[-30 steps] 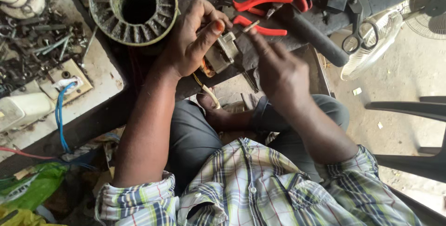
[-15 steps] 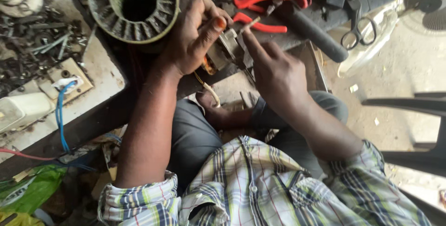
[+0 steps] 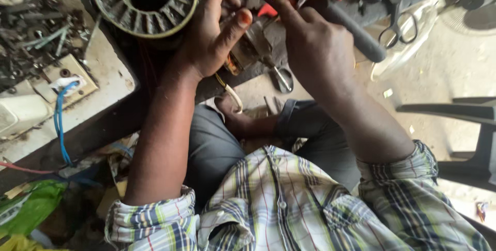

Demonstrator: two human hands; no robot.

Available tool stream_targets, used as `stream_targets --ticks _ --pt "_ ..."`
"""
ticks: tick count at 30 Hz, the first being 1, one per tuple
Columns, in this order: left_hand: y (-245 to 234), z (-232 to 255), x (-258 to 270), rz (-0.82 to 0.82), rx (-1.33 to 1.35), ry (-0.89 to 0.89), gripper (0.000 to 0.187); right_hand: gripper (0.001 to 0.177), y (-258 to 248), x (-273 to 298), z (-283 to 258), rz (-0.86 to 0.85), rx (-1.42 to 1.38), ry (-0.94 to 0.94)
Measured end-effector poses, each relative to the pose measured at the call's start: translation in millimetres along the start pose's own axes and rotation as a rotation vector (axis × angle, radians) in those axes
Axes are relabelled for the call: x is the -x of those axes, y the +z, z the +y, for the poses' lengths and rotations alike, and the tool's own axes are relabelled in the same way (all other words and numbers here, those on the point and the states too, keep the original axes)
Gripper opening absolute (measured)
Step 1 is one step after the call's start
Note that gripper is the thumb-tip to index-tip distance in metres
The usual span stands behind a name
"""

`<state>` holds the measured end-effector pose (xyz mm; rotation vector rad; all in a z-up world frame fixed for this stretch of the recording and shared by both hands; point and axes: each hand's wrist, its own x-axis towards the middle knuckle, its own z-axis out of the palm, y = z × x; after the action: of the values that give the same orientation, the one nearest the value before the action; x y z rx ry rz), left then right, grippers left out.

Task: The person sits on the floor and works on a small electrical component, likely a motor or switch. They use a screwdriver to adjust internal parts and a hammer to tap the component's casing. The person also uses pliers to manipulate wires and a metal rod to apply force to the mechanism.

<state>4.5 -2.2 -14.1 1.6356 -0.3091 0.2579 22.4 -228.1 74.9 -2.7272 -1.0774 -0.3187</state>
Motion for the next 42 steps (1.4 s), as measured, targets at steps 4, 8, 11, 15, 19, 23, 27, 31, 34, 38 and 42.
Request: stream_targets --ticks 4,8,11,15,19,23,27,31,34,38,42 --pt "-2 5 -2 -0.005 -0.021 -0.019 0.072 0.050 -8 6 -15 0.070 0.013 -0.084" --pt "-4 -2 1 0.035 -0.145 0.028 0.068 0.046 4 3 -2 0.062 -0.008 0.005" --pt "-2 2 -2 0.023 -0.048 0.067 0.066 0.048 8 16 -14 0.032 0.091 -0.015" --pt "-1 0 4 0.017 -0.051 0.032 0.061 0.050 19 17 0 0.120 -0.056 -0.054" --pt "-1 6 -4 -0.009 0.009 0.008 0.061 0.050 37 18 13 0.196 -0.113 -0.087" --pt "-1 4 -2 -0.034 0.045 -0.010 0.060 0.047 54 31 11 0.220 -0.212 -0.041" --pt "0 2 -4 -0.028 0.047 0.027 0.059 0.055 69 31 19 0.278 -0.194 0.003" --pt "-4 10 -6 -0.046 0.033 0.008 0.059 0.060 63 35 16 0.307 -0.268 -0.091" --pt "-3 2 -2 -0.043 0.042 -0.010 0.062 0.057 75 34 23 0.283 -0.238 0.001" --pt "2 11 -5 -0.038 0.137 -0.024 0.064 0.056 73 31 16 0.374 -0.195 -0.042" --pt "-1 5 0 -0.048 0.082 -0.004 0.064 0.055 70 43 14 0.296 -0.264 -0.009"
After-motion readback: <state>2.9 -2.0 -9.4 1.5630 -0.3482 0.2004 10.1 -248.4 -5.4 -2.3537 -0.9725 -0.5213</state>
